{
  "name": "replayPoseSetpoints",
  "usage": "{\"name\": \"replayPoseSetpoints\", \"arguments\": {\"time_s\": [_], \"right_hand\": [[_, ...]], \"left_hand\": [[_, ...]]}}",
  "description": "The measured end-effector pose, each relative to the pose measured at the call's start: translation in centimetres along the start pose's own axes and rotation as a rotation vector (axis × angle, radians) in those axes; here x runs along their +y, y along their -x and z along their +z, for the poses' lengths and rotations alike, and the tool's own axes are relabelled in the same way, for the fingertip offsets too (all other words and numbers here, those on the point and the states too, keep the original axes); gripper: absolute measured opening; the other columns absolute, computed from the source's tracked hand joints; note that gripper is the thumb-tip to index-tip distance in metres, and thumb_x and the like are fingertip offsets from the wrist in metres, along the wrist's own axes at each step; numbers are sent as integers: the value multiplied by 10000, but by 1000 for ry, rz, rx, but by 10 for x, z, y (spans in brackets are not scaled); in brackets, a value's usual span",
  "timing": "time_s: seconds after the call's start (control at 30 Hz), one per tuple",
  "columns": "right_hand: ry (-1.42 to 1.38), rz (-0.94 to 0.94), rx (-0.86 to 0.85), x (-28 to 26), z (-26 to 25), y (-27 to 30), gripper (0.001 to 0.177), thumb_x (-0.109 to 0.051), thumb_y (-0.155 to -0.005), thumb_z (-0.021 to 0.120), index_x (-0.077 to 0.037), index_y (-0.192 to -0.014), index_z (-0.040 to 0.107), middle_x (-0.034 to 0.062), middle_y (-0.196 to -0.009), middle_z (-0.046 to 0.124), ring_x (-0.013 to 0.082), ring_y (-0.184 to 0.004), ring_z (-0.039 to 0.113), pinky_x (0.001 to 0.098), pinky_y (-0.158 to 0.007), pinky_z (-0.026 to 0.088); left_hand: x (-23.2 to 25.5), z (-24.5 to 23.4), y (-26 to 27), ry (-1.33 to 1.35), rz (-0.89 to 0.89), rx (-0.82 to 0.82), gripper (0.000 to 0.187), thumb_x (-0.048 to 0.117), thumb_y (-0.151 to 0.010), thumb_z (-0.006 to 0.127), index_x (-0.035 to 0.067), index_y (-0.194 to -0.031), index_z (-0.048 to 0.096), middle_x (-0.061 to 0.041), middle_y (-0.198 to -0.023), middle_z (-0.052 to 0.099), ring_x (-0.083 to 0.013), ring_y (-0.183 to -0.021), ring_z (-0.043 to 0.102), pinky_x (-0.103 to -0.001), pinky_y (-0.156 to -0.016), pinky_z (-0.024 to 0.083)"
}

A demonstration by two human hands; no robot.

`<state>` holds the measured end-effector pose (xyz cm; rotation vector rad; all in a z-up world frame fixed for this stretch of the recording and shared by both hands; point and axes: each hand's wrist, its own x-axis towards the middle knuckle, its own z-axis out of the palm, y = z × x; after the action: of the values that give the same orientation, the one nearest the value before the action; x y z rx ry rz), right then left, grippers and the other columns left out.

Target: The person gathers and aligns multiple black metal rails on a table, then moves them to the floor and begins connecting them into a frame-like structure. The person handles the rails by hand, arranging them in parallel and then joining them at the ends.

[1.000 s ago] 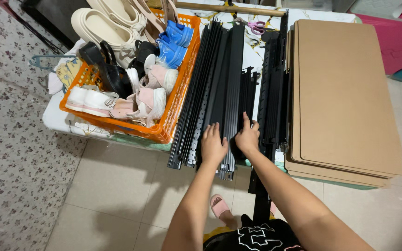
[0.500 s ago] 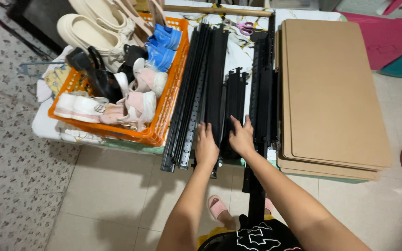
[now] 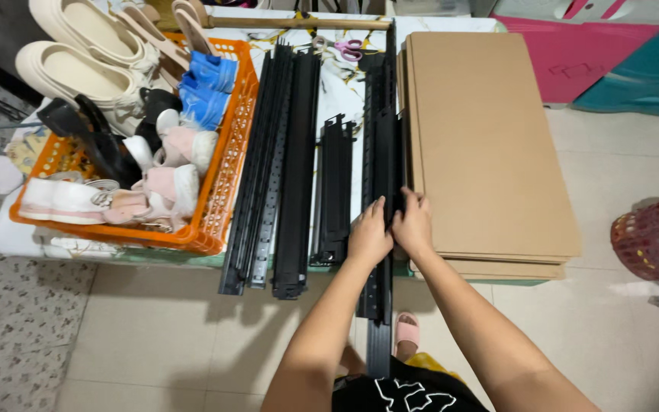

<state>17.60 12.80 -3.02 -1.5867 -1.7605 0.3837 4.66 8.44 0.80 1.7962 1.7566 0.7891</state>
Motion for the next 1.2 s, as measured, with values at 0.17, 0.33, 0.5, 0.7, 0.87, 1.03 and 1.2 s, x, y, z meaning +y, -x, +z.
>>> {"name": "replayPoseSetpoints", "arguments": {"time_s": [0.17,0.33,0.5,0.7,0.87,1.03,1.2], "right_hand": [[38,7,-227,21,-13,-13,562,-57,-842,617,-135,-1399,597,228,-1282,619,437,-1092,648,475,-952,537],[89,67,-374,9,-23,-28,576,-117,-817,674,-161,-1388,607,263,-1284,555,445,-1060,645,477,-946,540],[236,58,-422,8,-18,-34,476,-163,-871,674,-148,-1344,620,238,-1363,513,452,-1019,662,527,-886,551],[102,1,-295,-1,-20,-25,521,-75,-877,637,-141,-1392,594,236,-1309,513,462,-944,663,529,-852,558],[82,-25,-178,-26,-46,-29,662,-52,-876,614,-141,-1519,485,241,-1252,499,447,-875,646,513,-773,550],[-231,-249,-119,-65,-57,-50,684,-23,-898,527,-129,-1566,427,236,-1052,624,387,-822,663,459,-773,550],[-282,-136,-216,-100,-31,-38,689,-102,-872,540,-86,-1545,392,273,-863,692,410,-768,697,493,-733,552]], "left_hand": [[15,11,-15,-51,-161,44,658,178,-859,654,10,-1459,443,-222,-1350,588,-418,-1189,582,-495,-987,497],[9,4,-19,-92,-287,210,470,126,-953,526,23,-1411,503,-240,-1163,689,-430,-1031,676,-521,-883,550],[-2,-3,-5,-156,-223,452,423,87,-938,521,21,-1355,534,-218,-1184,692,-406,-1105,648,-498,-911,534],[-20,-24,21,-162,-367,506,419,72,-985,544,74,-1404,537,-166,-1247,675,-375,-1173,621,-484,-961,514],[-27,-26,26,-285,-457,384,746,-5,-749,696,90,-1455,476,-112,-1321,565,-344,-1197,539,-476,-992,464],[-42,-25,30,-315,-382,364,578,-31,-787,688,119,-1340,614,-85,-1334,584,-326,-1218,554,-447,-1012,478],[-63,-27,26,-116,-351,493,560,-58,-781,610,76,-1325,630,-136,-1226,689,-373,-1158,622,-448,-998,494]]}}
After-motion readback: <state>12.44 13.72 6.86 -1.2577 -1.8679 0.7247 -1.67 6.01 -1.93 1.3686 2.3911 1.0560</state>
